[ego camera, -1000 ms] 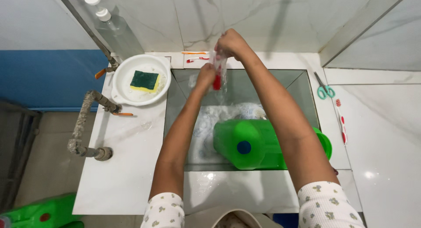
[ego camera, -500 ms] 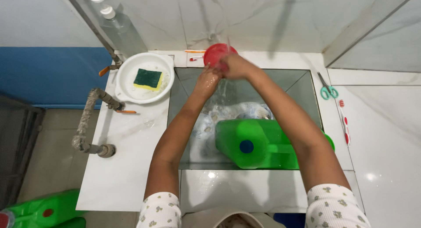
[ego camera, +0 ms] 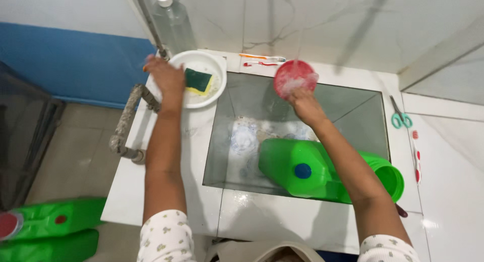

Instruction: The person scrubs the inside and outside of a green plastic jerrycan with a sponge and a long-handled brush in a sink. They rinse the container, place a red cap on it, and then use scissors to cut a plastic seal from the cap. Finally, they scrub the exterior of the jerrycan again with the sponge.

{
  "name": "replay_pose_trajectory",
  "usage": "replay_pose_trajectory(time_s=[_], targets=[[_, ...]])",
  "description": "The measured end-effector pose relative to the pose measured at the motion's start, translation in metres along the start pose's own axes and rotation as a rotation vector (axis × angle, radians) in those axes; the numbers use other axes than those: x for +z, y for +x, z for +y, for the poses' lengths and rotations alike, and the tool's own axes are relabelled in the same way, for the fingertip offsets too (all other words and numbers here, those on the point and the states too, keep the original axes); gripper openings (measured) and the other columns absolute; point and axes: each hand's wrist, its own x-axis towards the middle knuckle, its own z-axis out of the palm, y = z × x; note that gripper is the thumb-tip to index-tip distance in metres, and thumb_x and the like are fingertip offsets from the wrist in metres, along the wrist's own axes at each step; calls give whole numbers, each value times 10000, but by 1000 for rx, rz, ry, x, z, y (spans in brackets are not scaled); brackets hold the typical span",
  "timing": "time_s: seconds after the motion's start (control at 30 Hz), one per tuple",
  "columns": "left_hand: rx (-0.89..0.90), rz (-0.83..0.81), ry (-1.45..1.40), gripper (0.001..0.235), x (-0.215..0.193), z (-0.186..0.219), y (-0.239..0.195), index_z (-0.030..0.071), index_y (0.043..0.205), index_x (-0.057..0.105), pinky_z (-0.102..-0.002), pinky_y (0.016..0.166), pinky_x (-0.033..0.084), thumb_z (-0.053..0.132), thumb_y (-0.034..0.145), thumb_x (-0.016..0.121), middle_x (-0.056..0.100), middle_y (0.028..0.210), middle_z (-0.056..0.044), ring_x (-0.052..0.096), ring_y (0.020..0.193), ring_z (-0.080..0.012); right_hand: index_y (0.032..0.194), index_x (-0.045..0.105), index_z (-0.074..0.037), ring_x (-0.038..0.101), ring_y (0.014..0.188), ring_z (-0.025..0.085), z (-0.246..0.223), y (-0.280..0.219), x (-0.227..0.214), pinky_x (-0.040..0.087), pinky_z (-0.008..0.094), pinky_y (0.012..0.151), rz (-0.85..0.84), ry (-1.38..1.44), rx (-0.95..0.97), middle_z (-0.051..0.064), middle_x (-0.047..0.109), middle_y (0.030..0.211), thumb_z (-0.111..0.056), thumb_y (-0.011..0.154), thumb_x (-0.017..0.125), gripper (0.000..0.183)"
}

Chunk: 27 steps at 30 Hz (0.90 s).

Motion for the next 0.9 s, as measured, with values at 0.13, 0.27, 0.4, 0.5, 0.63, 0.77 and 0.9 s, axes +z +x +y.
replay_pose_trajectory(time_s=[0.13, 0.27, 0.4, 0.5, 0.63, 0.77, 0.9], targets=[[-21, -117, -156, 866, 27, -39, 13, -199, 1476, 363, -555, 1247, 94, 560, 1064, 298, 312, 1580, -386, 246, 1513, -495, 1079, 749, -87, 620, 1089, 352, -6, 4, -3, 486, 488, 960, 113, 26, -50, 141, 673, 1088, -85, 875, 577, 266], [-24, -82, -145, 885, 43, -40, 12, -238, 1477, 334, -561, 1223, 89, 548, 1071, 300, 299, 1561, -415, 258, 1480, -510, 1030, 750, -72, 599, 978, 363, -15, 15, -12, 464, 500, 864, -5, 93, 140, 160, 640, 987, -180, 983, 624, 172], [-36, -120, -203, 881, 33, -40, 13, -223, 1495, 320, -552, 1234, 91, 548, 1070, 301, 287, 1577, -409, 250, 1501, -498, 1030, 736, -63, 589, 1041, 344, -20, 15, -17, 467, 471, 895, 14, 34, 8, 151, 634, 1086, -130, 927, 605, 180], [-41, -102, -210, 864, 27, -38, 4, -203, 1493, 322, -547, 1226, 100, 539, 1051, 308, 279, 1585, -402, 249, 1500, -492, 1085, 744, -71, 576, 1049, 335, -17, 15, -18, 456, 471, 926, 8, 44, 59, 135, 617, 1064, -127, 949, 605, 203], [-24, -40, -191, 854, 22, -38, 6, -206, 1494, 316, -566, 1204, 119, 519, 1045, 314, 287, 1561, -411, 255, 1478, -506, 1082, 722, -66, 574, 1085, 321, -14, 13, -22, 439, 470, 974, 51, 69, 4, 117, 622, 1109, -102, 926, 600, 201], [-98, -178, -254, 882, 17, -44, 2, -218, 1516, 307, -549, 1243, 137, 543, 1072, 331, 287, 1578, -425, 267, 1492, -510, 1112, 731, -113, 564, 1049, 307, -19, 10, -31, 445, 460, 967, -21, 104, 54, 106, 601, 1040, -104, 937, 605, 216], [-28, -110, -238, 846, -10, -33, 1, -207, 1493, 322, -556, 1227, 153, 520, 1064, 362, 323, 1562, -404, 265, 1492, -498, 1067, 716, -89, 564, 1076, 313, -23, 13, -36, 445, 468, 935, -8, 32, -37, 96, 611, 1071, -43, 849, 596, 252]])
